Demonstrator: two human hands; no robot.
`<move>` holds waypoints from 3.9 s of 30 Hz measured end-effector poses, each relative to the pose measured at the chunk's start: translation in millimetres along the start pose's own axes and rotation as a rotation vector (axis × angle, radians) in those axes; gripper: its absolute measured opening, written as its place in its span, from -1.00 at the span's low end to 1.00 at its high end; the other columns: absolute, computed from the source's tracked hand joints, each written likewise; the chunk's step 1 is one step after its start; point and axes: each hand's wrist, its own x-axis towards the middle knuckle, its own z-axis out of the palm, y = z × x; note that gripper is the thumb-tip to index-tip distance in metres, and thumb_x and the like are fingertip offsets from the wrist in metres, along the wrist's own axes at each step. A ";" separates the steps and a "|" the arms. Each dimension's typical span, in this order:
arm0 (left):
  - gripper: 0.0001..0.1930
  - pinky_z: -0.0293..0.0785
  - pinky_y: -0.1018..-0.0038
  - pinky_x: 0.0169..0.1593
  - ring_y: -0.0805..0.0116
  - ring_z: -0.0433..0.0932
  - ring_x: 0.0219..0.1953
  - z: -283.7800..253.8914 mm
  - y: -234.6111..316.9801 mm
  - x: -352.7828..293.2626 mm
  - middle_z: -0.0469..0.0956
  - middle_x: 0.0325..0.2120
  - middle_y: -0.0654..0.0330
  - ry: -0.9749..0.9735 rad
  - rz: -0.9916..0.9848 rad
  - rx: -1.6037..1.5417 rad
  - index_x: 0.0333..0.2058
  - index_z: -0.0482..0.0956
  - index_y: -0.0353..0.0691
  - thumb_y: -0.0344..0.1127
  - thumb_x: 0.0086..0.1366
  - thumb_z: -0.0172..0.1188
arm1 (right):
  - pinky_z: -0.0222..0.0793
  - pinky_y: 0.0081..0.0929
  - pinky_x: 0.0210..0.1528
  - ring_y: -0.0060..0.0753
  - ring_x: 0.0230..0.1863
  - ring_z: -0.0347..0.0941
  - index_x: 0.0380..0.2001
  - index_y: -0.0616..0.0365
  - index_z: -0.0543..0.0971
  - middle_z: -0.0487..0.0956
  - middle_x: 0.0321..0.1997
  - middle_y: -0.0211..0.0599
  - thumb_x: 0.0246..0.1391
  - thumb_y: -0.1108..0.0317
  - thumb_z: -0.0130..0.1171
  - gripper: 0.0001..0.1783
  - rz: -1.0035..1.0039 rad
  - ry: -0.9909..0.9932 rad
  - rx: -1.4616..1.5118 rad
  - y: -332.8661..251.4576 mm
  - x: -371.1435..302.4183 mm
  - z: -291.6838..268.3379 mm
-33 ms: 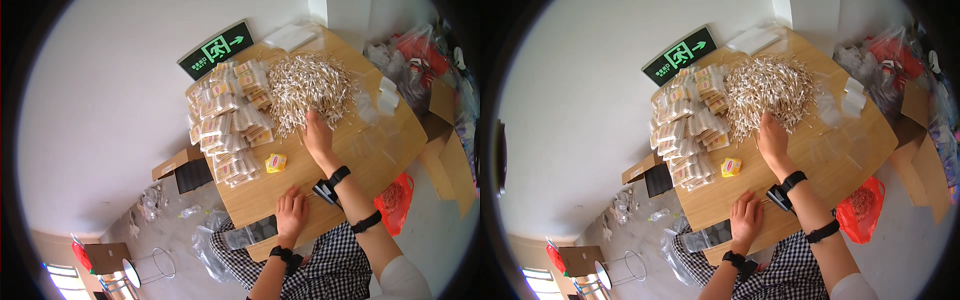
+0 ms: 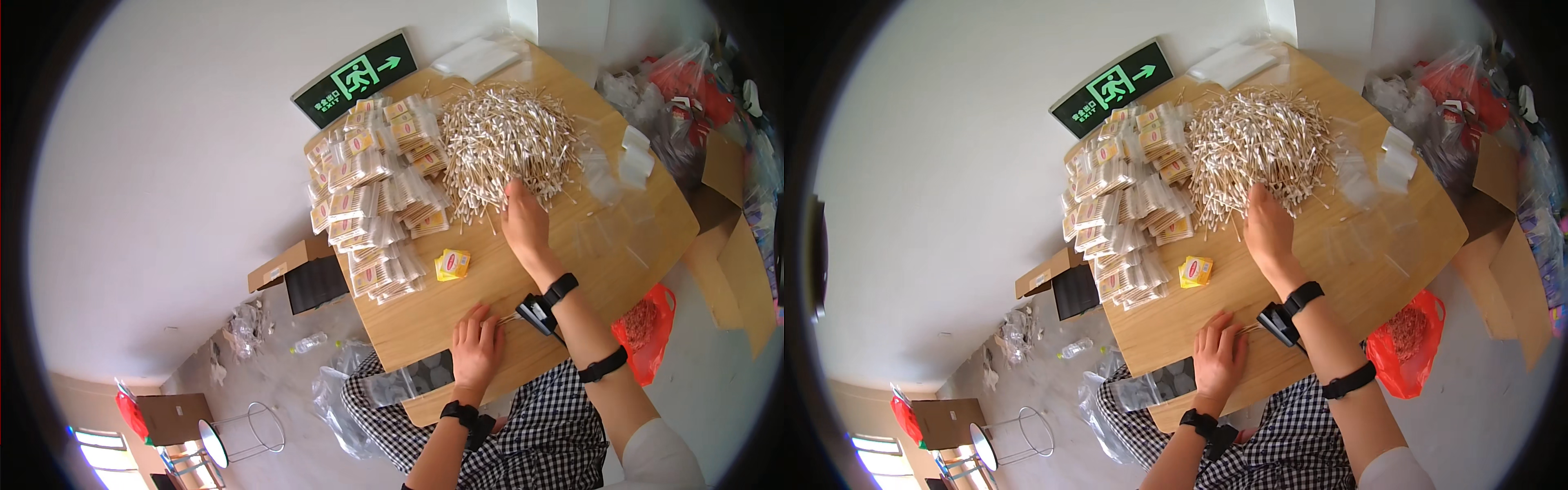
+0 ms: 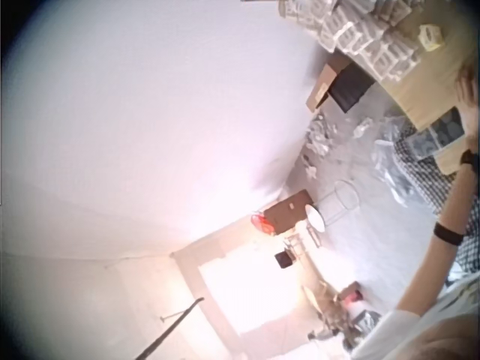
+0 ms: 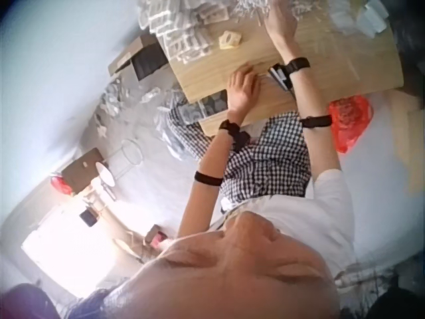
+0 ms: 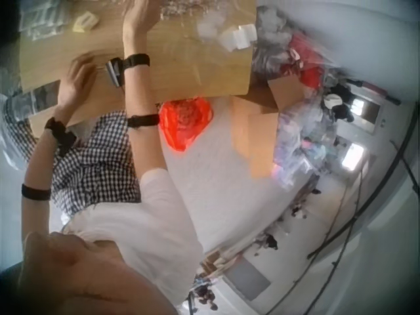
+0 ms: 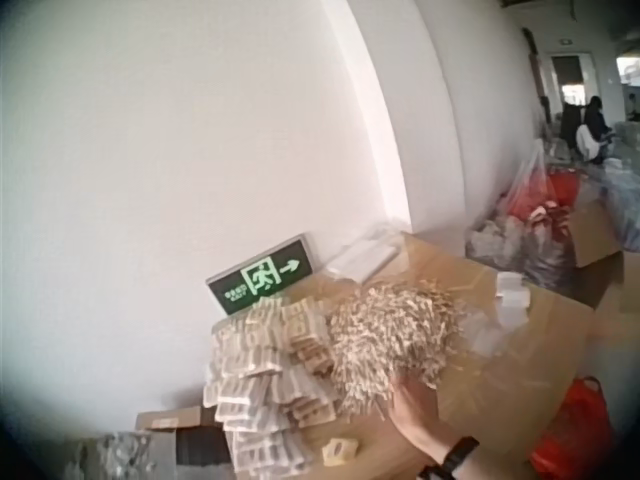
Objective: Packing small groups of cotton swabs into individual plastic sleeves and labeling them.
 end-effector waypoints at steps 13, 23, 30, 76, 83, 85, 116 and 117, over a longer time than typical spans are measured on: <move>-0.82 0.43 0.27 0.00 0.15 0.52 -0.01 -4.7 -0.8 1.0 0.53 -0.13 0.15 0.007 0.038 -0.005 -0.29 0.56 -0.17 -0.44 0.10 0.32 | 0.43 -0.21 -0.23 -0.03 -0.22 0.50 -0.17 0.13 0.47 0.56 -0.29 -0.19 0.03 0.61 0.15 -0.73 -0.214 -0.272 0.267 36.5 -93.8 -86.9; -0.36 0.25 0.12 0.23 -0.04 0.34 0.21 -3.8 -0.3 -0.3 0.35 0.18 -0.06 -0.006 -0.077 0.016 0.13 0.30 -0.31 -0.33 0.09 0.36 | 0.32 -0.20 0.13 -0.02 0.04 0.40 0.03 0.17 0.50 0.51 -0.01 -0.14 -0.07 0.57 0.25 -0.49 -0.196 -0.334 0.379 19.7 -104.6 -98.7; -0.11 0.17 0.10 0.30 -0.05 0.27 0.27 -5.3 0.5 2.8 0.29 0.23 -0.12 -0.016 -0.149 -0.044 0.28 0.12 -0.38 -0.22 0.06 0.41 | 0.40 -0.23 -0.02 -0.11 -0.09 0.45 -0.17 0.18 0.60 0.57 -0.16 -0.27 -0.13 0.59 0.23 -0.65 -0.314 -0.353 0.367 18.7 -108.0 -84.0; -0.81 0.52 0.34 -0.02 0.06 0.57 -0.07 -47.1 -24.0 20.3 0.62 -0.09 0.02 -0.093 -0.363 -0.118 -0.18 0.55 -0.32 -0.64 0.27 0.05 | 0.37 -0.24 0.07 -0.23 0.02 0.43 -0.19 0.15 0.64 0.55 -0.08 -0.33 -0.11 0.43 0.35 -0.67 -0.396 -0.450 0.358 -9.2 -140.5 -86.5; -0.72 0.41 0.22 0.13 0.05 0.48 0.09 -56.0 -11.7 0.8 0.56 0.03 0.03 -0.234 -0.210 -0.374 -0.12 0.52 -0.28 -0.56 0.17 0.21 | 0.35 -0.24 0.09 -0.24 0.02 0.43 -0.10 0.12 0.61 0.54 -0.06 -0.35 -0.12 0.41 0.36 -0.59 -0.365 -0.453 0.377 -11.5 -144.5 -86.0; -0.59 0.43 0.24 0.11 0.05 0.50 0.06 -59.6 -6.0 -2.7 0.54 0.05 0.05 -0.206 -0.183 -0.259 -0.05 0.51 -0.29 -0.52 0.09 0.33 | 0.35 -0.25 0.10 -0.25 0.03 0.43 -0.06 0.12 0.58 0.55 -0.04 -0.36 -0.12 0.41 0.36 -0.55 -0.357 -0.451 0.393 -10.9 -144.0 -87.1; -0.83 0.54 0.36 -0.18 0.15 0.59 -0.22 -14.4 -20.9 45.0 0.65 -0.27 0.11 -0.173 0.081 -0.199 -0.30 0.62 -0.31 -0.64 0.10 0.23 | 0.37 -0.35 -0.07 -0.35 -0.16 0.49 -0.29 0.13 0.66 0.60 -0.23 -0.46 -0.16 0.53 0.32 -0.74 -0.433 -0.322 0.259 7.0 -156.2 -97.0; -0.83 0.54 0.36 -0.18 0.15 0.59 -0.22 -13.8 -17.1 50.5 0.65 -0.27 0.11 -0.171 0.083 -0.200 -0.30 0.62 -0.31 -0.64 0.10 0.23 | 0.37 -0.35 -0.06 -0.35 -0.15 0.49 -0.28 0.13 0.66 0.60 -0.21 -0.45 -0.16 0.52 0.32 -0.73 -0.423 -0.322 0.283 0.5 -157.3 -92.3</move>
